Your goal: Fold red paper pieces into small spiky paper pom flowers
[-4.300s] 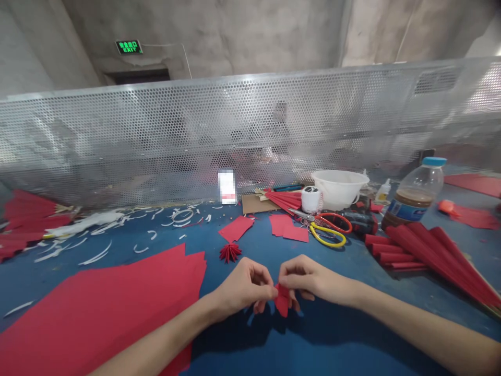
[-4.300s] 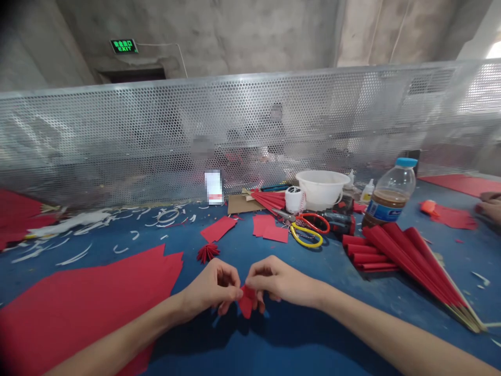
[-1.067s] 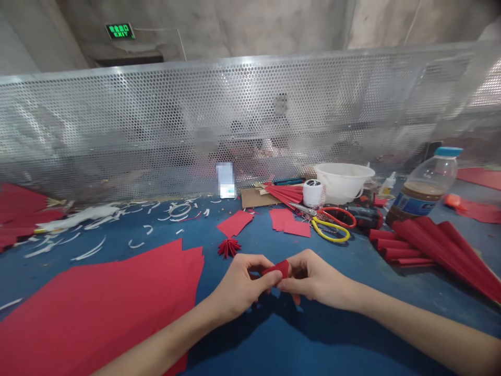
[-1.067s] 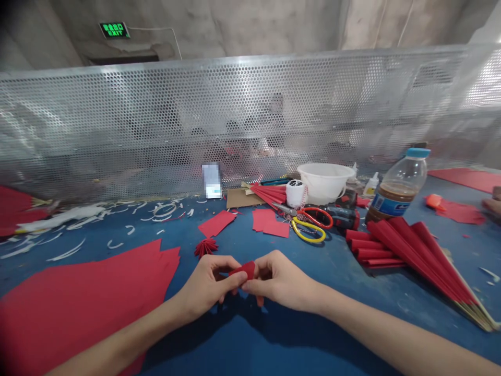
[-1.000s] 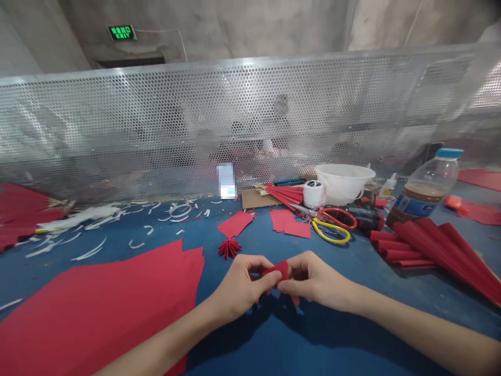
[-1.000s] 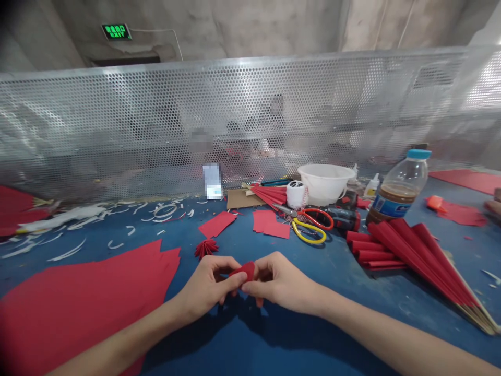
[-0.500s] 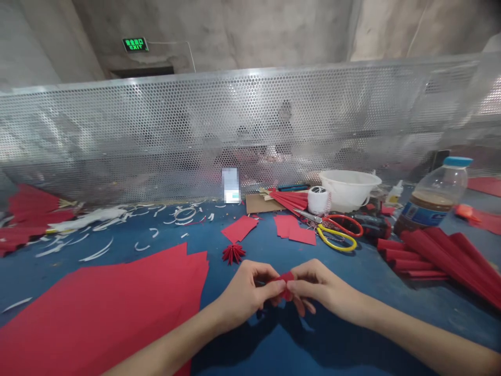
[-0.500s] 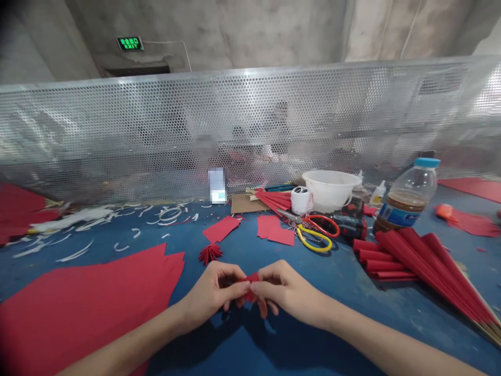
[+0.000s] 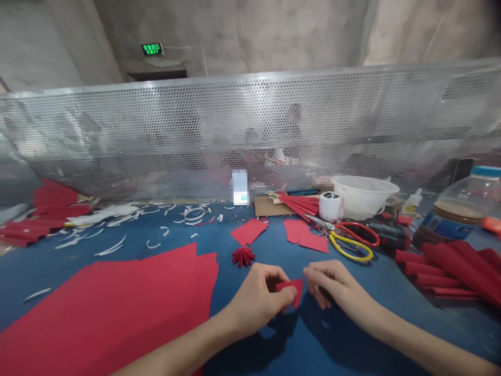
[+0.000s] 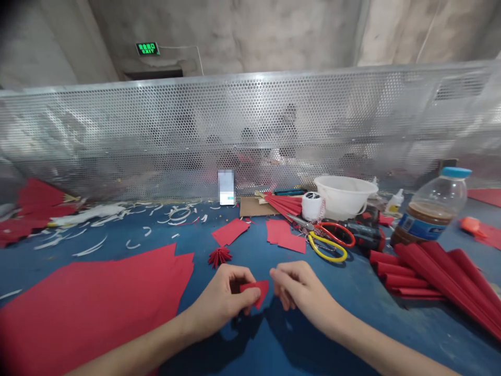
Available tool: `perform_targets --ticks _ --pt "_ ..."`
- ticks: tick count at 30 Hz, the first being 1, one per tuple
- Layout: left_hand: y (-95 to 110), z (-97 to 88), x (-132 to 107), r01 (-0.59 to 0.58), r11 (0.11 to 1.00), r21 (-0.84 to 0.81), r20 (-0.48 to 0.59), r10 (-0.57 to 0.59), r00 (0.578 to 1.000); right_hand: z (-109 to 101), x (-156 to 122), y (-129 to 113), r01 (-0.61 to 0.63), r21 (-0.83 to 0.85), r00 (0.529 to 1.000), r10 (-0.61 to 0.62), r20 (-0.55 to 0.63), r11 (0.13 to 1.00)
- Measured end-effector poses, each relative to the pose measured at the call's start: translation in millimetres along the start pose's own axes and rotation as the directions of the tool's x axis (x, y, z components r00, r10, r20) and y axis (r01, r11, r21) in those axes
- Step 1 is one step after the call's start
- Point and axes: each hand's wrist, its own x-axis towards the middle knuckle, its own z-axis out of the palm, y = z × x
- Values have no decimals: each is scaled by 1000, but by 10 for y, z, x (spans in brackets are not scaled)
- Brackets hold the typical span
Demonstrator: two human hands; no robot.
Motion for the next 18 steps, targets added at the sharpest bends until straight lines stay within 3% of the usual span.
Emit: perform_targets --ticks 3,5,8,11,14,16,18 --pt "-17 25 2 21 1000 5 -25 -21 999 -76 278 90 68 -192 982 -100 -163 979" --pt "-43 40 7 46 999 17 10 -46 999 -96 565 147 147 -389 959 -227 -169 909" --pt "-75 42 19 77 996 37 24 -78 997 -27 1100 204 306 -703 880 -472 -49 643" --pt "-98 8 51 72 996 56 29 -73 997 128 1682 209 351 -745 845 -535 -9 567" --pt "-175 -40 107 8 999 51 130 -14 991 264 2213 170 385 -770 814 -580 24 508" --pt "-267 -60 152 -25 999 45 206 15 979 313 2493 150 391 -786 799 -600 31 480" --pt "-371 -66 193 -22 998 57 211 10 978 343 2693 159 373 -802 791 -612 11 467"
